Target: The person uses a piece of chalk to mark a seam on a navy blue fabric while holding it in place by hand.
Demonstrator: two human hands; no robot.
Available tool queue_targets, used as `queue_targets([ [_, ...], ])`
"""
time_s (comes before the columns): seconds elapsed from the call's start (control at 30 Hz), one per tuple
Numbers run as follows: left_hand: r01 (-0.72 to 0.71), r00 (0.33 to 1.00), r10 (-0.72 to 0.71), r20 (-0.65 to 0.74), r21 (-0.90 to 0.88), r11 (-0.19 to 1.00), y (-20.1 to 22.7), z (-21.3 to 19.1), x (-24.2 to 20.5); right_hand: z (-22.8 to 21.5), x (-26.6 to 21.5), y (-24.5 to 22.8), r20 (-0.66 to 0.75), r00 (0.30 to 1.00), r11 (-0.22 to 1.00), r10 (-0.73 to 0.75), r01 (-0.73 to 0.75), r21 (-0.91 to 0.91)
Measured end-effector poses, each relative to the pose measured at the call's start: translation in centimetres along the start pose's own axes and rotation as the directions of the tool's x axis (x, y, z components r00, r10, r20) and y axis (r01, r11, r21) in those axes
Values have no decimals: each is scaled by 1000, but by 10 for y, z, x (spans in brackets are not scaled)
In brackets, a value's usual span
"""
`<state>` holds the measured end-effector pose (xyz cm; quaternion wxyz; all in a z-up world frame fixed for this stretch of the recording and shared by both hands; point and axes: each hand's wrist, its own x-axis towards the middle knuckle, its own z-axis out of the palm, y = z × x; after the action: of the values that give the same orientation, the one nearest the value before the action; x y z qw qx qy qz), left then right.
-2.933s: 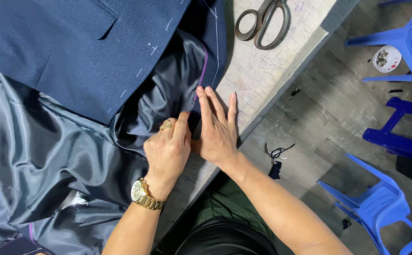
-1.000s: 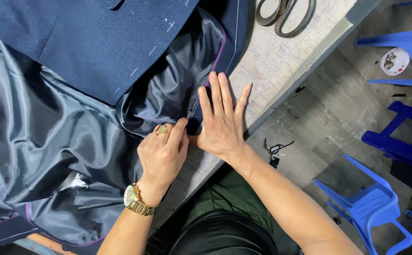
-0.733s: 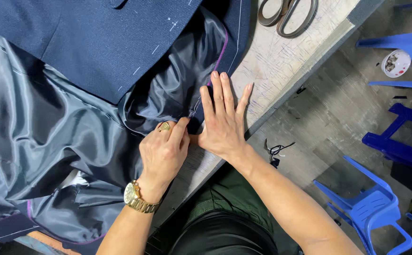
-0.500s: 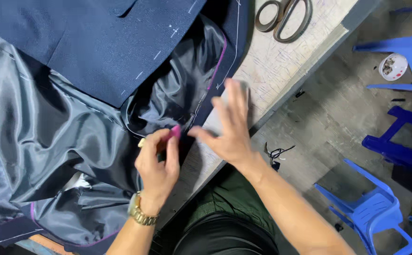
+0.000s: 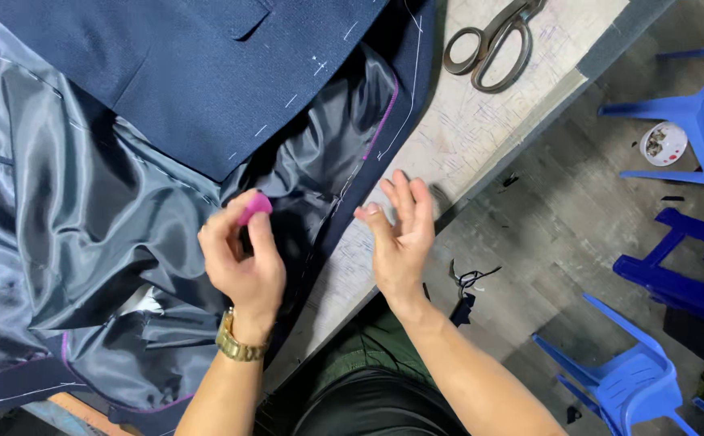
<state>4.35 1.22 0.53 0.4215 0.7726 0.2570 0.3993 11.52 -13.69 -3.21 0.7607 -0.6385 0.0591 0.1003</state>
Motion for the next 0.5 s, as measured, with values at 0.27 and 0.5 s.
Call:
queue_targets([
  [0.27, 217, 974, -194, 115, -234, 948, 8, 57, -14, -29, -2, 55, 195, 935, 950, 297, -268, -162],
  [0.5, 341, 940, -319, 122, -288, 895, -34, 34, 20, -40, 4, 63, 224, 912, 937, 345, -347, -32],
])
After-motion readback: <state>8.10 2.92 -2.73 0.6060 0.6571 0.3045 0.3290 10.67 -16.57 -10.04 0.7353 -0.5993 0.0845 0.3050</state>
